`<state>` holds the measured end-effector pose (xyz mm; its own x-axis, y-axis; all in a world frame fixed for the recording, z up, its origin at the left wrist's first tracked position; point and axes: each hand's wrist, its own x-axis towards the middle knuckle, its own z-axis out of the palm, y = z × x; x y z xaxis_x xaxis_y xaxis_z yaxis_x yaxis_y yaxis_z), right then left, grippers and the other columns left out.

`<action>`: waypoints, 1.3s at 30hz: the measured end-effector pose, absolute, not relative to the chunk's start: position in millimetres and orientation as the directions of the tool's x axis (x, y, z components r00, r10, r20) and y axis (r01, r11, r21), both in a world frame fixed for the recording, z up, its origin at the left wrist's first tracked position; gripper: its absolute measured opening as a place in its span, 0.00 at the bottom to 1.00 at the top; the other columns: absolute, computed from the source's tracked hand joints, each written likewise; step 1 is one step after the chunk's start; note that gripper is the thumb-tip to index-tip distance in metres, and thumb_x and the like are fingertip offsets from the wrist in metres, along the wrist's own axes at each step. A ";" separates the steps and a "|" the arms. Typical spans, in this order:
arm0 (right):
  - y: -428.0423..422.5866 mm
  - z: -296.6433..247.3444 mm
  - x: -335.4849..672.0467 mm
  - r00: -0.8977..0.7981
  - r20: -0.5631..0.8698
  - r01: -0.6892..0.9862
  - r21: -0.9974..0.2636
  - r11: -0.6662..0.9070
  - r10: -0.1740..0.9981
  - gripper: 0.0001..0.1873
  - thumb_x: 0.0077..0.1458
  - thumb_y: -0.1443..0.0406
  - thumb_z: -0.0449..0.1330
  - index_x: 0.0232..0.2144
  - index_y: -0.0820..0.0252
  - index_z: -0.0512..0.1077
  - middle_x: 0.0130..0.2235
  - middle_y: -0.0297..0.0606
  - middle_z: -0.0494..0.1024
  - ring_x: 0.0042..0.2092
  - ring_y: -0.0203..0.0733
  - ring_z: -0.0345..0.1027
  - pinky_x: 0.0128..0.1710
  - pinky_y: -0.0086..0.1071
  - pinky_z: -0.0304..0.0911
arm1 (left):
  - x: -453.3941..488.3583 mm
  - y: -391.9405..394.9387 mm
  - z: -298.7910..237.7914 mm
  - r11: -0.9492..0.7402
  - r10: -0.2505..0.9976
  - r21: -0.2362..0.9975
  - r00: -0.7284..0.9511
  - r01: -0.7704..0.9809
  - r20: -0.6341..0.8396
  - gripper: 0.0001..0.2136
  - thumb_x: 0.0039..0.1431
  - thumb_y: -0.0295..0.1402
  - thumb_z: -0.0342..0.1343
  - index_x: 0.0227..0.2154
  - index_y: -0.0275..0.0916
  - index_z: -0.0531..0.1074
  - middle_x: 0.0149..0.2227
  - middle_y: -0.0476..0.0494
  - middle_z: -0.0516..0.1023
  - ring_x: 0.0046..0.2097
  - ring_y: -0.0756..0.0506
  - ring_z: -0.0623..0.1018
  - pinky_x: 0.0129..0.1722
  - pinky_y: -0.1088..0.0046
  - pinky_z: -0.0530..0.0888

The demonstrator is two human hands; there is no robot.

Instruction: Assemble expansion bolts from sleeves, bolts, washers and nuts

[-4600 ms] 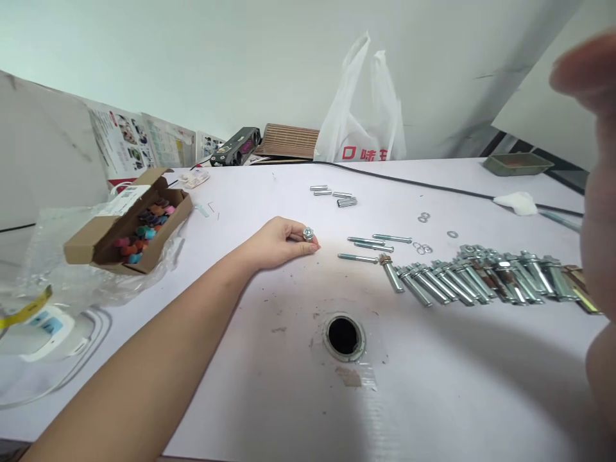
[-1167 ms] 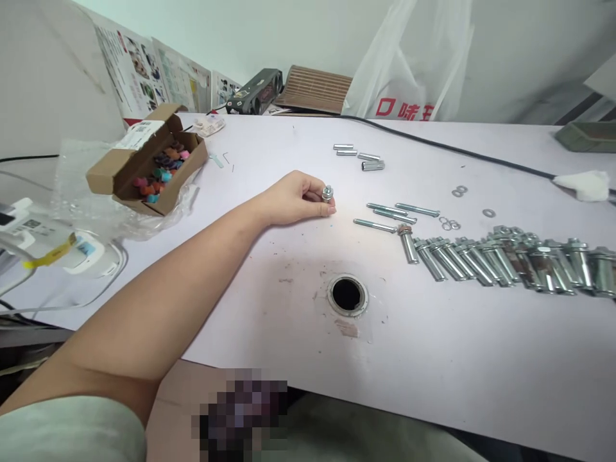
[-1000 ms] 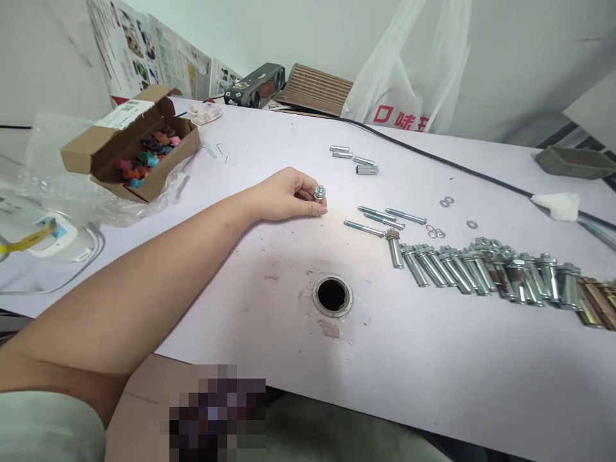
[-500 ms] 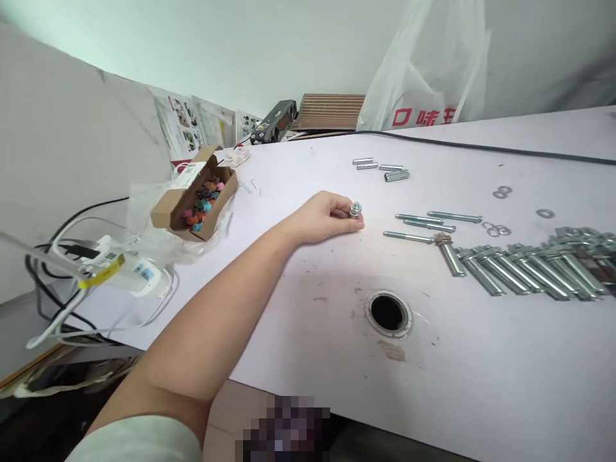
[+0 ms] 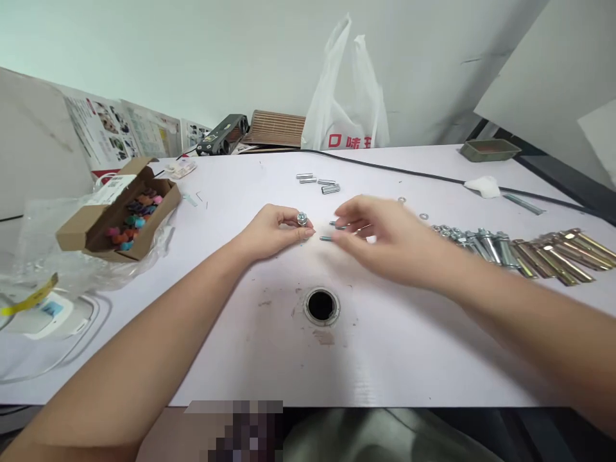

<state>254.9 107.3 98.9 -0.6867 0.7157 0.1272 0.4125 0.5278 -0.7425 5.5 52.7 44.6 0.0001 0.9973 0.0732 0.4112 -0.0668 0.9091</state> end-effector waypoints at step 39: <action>125.8 70.0 345.0 -0.429 -0.370 0.883 -0.365 0.296 0.824 0.25 0.57 0.45 0.74 0.25 0.56 0.75 0.26 0.39 0.76 0.27 0.40 0.66 0.29 0.38 0.57 | 37.4 40.2 45.0 -0.140 0.980 0.549 0.035 0.824 0.197 0.20 0.71 0.42 0.57 0.59 0.39 0.81 0.65 0.37 0.82 0.68 0.35 0.77 0.70 0.52 0.73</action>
<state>345.0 125.8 70.0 -0.4293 0.8237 -0.3705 0.8827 0.2958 -0.3652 37.4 40.2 45.0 0.0352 0.9798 0.1968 0.8237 -0.1400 0.5494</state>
